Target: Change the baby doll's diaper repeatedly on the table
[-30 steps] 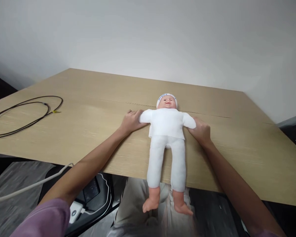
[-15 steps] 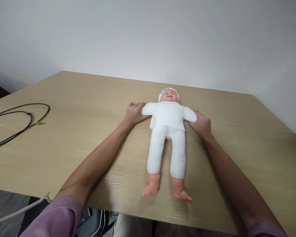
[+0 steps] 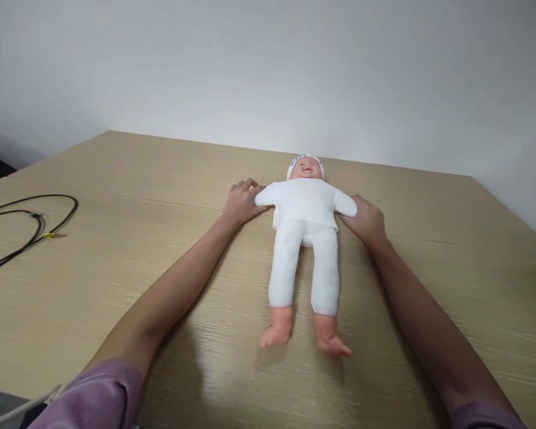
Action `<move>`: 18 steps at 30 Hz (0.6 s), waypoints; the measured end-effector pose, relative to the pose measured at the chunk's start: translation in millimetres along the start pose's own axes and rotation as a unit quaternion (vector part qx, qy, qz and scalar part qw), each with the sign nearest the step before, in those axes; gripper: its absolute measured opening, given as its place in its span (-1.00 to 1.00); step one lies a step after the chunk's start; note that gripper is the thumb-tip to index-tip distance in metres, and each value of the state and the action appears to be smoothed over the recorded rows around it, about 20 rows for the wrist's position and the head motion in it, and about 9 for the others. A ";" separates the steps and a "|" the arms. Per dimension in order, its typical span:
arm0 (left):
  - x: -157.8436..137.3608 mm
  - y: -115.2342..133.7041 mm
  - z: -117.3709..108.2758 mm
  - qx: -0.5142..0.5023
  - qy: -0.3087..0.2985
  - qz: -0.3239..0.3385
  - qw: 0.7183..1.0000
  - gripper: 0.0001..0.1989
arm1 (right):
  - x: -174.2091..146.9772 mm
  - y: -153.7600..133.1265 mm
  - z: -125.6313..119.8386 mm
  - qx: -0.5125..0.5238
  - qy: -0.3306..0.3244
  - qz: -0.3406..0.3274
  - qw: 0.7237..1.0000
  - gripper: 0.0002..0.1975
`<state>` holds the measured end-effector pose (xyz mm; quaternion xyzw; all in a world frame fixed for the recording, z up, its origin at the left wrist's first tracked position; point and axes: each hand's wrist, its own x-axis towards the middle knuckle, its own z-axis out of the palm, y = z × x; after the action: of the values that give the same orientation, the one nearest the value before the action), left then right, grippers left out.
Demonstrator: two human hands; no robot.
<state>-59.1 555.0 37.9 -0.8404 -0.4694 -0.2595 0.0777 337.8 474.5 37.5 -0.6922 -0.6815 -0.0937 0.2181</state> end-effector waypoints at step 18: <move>-60.7 -29.5 -43.0 -0.056 -0.018 -0.072 0.996 -0.55 | -61.9 60.2 -9.2 0.098 0.062 -0.055 0.992 -0.46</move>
<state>-124.9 509.6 40.4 -0.8120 -0.5146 -0.2754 0.0034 395.2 416.1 8.6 -0.6215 -0.7099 -0.0806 0.3213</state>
